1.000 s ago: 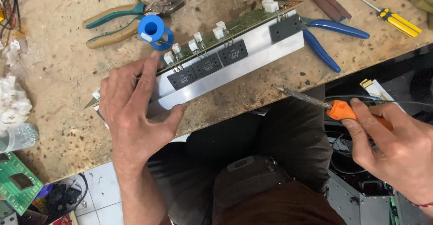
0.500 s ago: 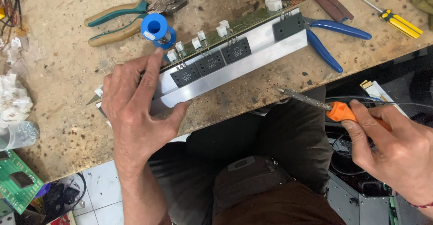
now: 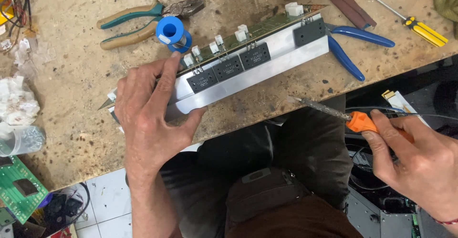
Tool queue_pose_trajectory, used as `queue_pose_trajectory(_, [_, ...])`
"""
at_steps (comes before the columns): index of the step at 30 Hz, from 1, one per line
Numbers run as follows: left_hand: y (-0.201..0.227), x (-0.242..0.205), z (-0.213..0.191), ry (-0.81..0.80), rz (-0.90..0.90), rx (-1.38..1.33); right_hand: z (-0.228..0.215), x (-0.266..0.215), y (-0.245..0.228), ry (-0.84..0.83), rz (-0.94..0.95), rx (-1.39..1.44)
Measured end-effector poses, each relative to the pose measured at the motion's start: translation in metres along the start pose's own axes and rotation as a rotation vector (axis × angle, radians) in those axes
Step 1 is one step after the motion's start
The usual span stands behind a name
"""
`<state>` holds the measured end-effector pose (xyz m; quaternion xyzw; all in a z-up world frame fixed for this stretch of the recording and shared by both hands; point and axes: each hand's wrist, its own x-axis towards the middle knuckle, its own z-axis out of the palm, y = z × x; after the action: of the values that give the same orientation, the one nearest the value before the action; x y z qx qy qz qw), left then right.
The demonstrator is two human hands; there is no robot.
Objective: The person assembles a green circuit board onto a silver heatsink. They use pliers to trim wire leads, insert components into the board, and use a screwdriver to tighten screws securing the assembly.
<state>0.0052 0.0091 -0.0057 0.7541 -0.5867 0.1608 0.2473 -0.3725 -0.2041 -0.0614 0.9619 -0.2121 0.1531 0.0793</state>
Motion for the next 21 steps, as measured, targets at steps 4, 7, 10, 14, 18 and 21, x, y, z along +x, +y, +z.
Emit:
queue_pose_trajectory(4, [0.000, 0.000, 0.001, 0.006, 0.003, 0.009, 0.000, -0.002, 0.001, -0.015, 0.005, 0.022])
queue_pose_trajectory(7, [0.002, 0.002, -0.001, -0.001, -0.009, 0.013, 0.010, -0.015, 0.010, -0.111, 0.029, -0.031])
queue_pose_trajectory(10, [0.002, 0.003, -0.001, 0.021, 0.010, 0.004, 0.006, -0.012, 0.007, -0.108, 0.044, 0.000])
queue_pose_trajectory(14, [0.000, 0.001, 0.001, -0.003, 0.001, 0.021, 0.004, -0.007, 0.003, -0.070, 0.034, 0.039])
queue_pose_trajectory(18, [0.001, 0.003, 0.002, 0.043, 0.028, -0.008, -0.009, 0.003, -0.003, -0.102, 0.057, 0.103])
queue_pose_trajectory(21, [0.001, 0.003, 0.002, 0.069, 0.048, -0.003, -0.013, 0.013, -0.011, -0.128, 0.143, 0.325])
